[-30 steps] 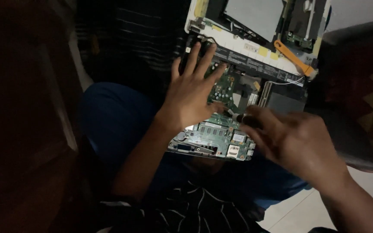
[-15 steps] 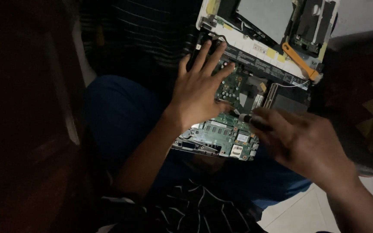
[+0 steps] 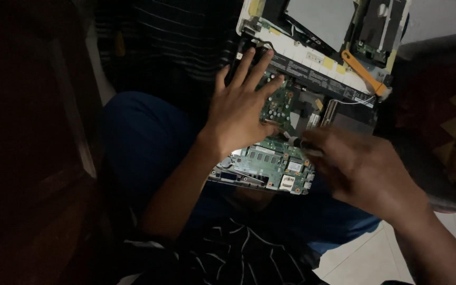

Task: Disassembling a laptop by removing screws from the motherboard and lifting it out of the chassis.

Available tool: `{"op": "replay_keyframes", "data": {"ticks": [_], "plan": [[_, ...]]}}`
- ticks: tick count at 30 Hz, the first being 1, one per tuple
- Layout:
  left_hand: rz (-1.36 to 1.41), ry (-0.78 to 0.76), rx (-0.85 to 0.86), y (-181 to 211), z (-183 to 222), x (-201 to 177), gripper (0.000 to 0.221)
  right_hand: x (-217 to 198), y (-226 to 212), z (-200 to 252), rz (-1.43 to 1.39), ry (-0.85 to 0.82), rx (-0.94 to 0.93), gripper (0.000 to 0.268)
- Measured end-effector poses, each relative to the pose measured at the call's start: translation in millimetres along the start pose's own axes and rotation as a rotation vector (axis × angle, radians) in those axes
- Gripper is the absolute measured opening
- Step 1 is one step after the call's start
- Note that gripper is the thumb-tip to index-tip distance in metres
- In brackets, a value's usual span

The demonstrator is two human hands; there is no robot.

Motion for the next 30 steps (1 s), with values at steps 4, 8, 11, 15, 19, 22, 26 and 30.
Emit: {"op": "replay_keyframes", "data": {"ticks": [4,8,11,15,19,22,26,30], "plan": [[0.021,0.017,0.012,-1.5,1.5,1.6,0.096,4.3,6.4,4.3,0.344,0.016,0.112,0.035],[0.000,0.004,-0.001,-2.6,-0.7,1.8,0.096,-1.6,-0.9,-1.9,0.163,0.039,0.030,0.045],[0.005,0.006,0.002,-2.0,-1.3,3.0,0.095,3.3,4.9,2.6,0.204,0.028,0.055,0.041],[0.000,0.027,0.011,-1.1,0.1,2.9,0.095,5.4,7.2,6.1,0.161,0.004,0.059,0.054],[0.012,0.007,0.004,-3.0,-0.5,4.0,0.096,5.1,-2.4,3.1,0.111,0.021,-0.006,0.040],[0.003,0.022,0.016,0.1,-1.7,3.3,0.095,2.5,9.5,5.1,0.192,0.044,0.107,0.039],[0.021,0.007,0.004,-2.4,-0.9,5.0,0.096,0.8,1.5,2.1,0.092,0.034,0.048,0.042],[0.007,0.022,0.014,-2.5,-0.8,4.9,0.096,4.2,8.9,7.1,0.224,0.039,0.100,0.041]]}}
Point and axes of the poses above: each hand's wrist, its own z-axis away from the middle knuckle, its own x-axis out of the palm, y = z × x, the point moved 8 cm from there along -z, towards the middle knuckle, and after that the axes turned 1 degree about z, right-handed, at the moved point
